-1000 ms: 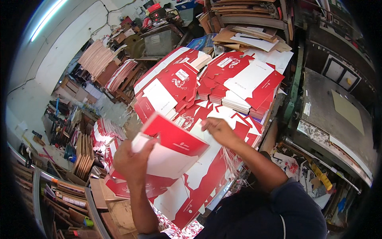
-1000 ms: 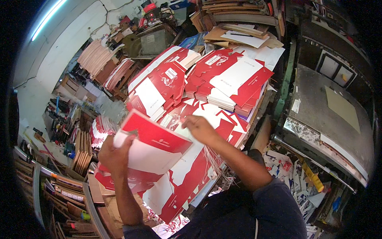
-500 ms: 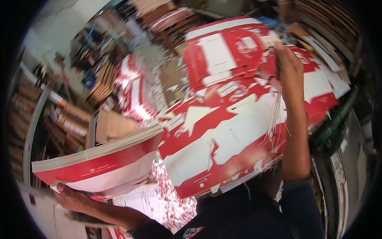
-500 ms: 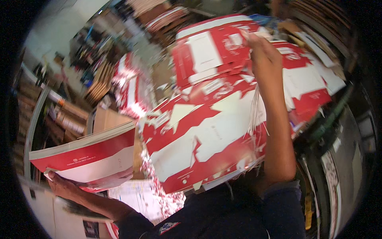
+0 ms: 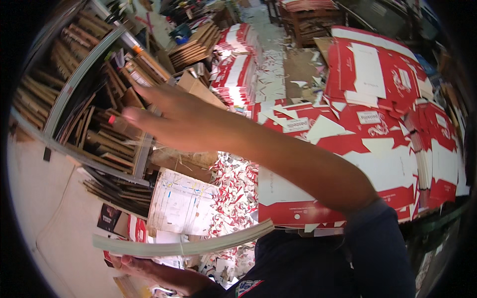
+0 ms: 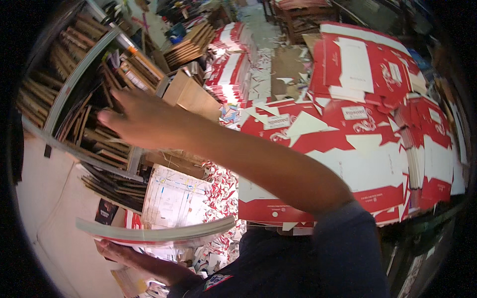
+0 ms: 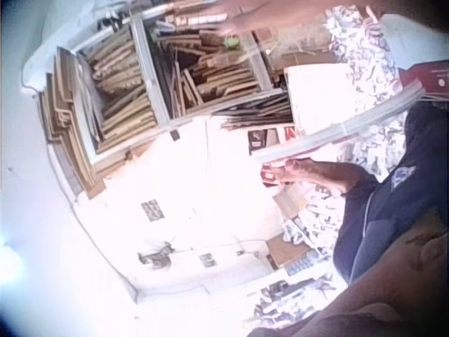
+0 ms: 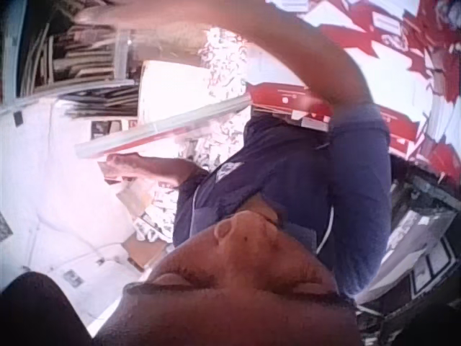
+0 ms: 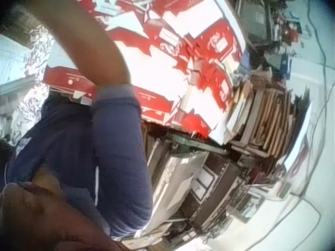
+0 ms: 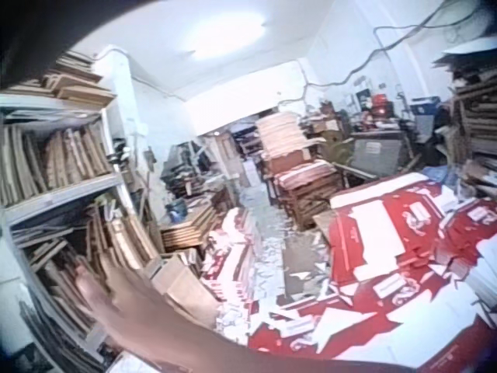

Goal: The person assembles red and white printed cardboard boxes by hand. They fold the flaps of the flat sheets, tuck them into slots, and secure the structure. The person handles the boxes one at a time, stacking the finished units on a pile.

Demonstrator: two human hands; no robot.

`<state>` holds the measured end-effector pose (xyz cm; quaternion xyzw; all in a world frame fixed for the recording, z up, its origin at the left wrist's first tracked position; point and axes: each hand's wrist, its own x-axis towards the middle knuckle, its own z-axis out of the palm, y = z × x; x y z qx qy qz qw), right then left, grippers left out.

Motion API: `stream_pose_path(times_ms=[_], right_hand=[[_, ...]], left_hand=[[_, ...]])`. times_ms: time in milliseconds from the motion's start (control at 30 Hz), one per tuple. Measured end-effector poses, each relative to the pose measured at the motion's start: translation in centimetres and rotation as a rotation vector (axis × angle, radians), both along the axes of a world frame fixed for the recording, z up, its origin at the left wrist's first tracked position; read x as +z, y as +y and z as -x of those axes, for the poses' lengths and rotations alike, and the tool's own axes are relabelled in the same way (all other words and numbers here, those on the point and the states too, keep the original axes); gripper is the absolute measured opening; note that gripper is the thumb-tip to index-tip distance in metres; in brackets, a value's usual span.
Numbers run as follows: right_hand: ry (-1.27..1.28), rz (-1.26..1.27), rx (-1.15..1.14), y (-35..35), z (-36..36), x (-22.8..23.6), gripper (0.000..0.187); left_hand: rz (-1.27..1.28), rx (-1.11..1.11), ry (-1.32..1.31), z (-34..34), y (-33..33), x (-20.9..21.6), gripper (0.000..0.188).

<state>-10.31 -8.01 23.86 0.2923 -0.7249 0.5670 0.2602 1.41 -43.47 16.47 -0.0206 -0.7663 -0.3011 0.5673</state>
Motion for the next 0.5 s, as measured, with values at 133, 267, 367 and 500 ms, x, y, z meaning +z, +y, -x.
stream_pose_path(times_ms=[133, 267, 367, 500], right_hand=[[-0.408, -0.424, 0.471, 6.5, -8.5, -4.8, 0.076], [-0.599, 0.071, 0.175, 9.9, -16.7, -8.1, 0.063], [-0.368, 0.262, -0.17, 12.1, -19.5, -6.9, 0.04], [-0.294, 0.221, -0.455, 17.7, -23.5, -4.5, 0.036]], left_hand=[[-0.203, 0.036, 0.016, 2.1, 4.8, 1.1, 0.112], [-0.163, -0.201, 0.027, 8.7, 9.7, 0.6, 0.08], [-0.447, -0.716, 0.028, 11.2, 18.1, 1.6, 0.065], [-0.575, -1.068, 0.021, 12.2, 28.6, 4.1, 0.053]])
